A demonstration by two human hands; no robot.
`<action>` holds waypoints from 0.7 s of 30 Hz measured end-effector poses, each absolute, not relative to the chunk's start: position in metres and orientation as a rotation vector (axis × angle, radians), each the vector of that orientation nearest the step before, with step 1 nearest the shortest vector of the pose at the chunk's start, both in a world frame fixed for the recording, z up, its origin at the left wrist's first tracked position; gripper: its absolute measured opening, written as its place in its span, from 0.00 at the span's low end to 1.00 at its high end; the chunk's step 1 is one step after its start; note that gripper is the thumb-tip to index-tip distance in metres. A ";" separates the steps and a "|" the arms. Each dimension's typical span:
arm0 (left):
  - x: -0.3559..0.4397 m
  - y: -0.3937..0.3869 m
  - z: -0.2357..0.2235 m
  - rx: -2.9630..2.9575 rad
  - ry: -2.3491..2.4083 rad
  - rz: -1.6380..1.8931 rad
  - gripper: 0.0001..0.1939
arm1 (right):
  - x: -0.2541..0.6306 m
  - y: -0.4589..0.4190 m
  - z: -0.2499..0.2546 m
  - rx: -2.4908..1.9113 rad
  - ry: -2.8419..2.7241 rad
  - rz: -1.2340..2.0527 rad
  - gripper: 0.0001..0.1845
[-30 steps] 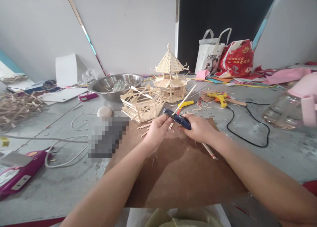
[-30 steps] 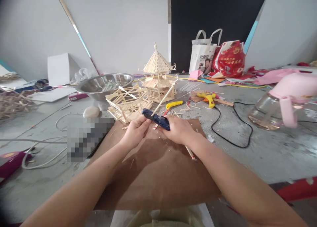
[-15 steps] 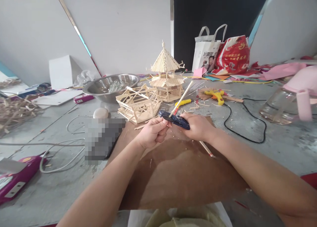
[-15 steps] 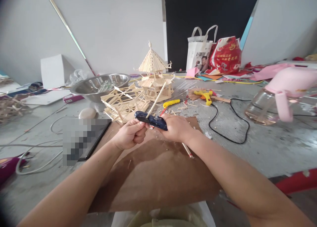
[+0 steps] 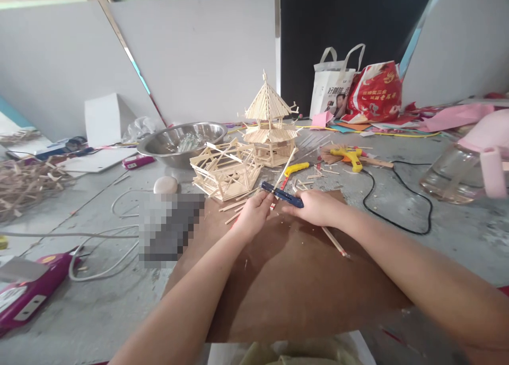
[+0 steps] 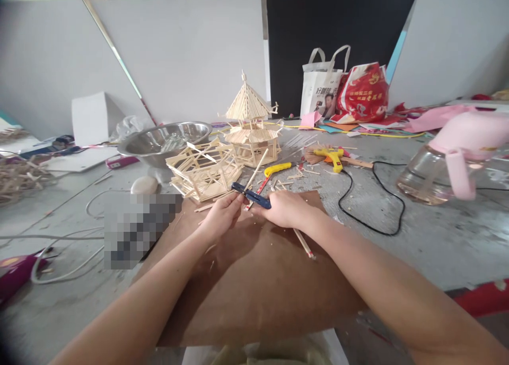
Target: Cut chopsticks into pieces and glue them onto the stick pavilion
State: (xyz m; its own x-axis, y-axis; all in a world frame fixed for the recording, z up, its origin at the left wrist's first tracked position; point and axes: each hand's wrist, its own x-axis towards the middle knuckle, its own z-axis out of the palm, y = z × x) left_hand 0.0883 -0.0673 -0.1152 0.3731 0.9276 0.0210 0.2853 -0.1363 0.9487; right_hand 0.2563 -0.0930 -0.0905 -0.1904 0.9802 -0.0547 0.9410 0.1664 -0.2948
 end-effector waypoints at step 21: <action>0.094 -0.060 -0.127 1.877 1.356 0.861 0.10 | 0.254 -0.079 -0.102 -1.976 -1.967 1.177 0.37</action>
State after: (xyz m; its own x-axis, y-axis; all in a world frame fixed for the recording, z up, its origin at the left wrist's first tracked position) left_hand 0.0944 -0.0599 -0.1274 0.2463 0.9603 0.1307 0.5266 -0.2458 0.8138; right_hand 0.2539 -0.0787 -0.1020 -0.1436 0.8905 -0.4317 0.8011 -0.1515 -0.5790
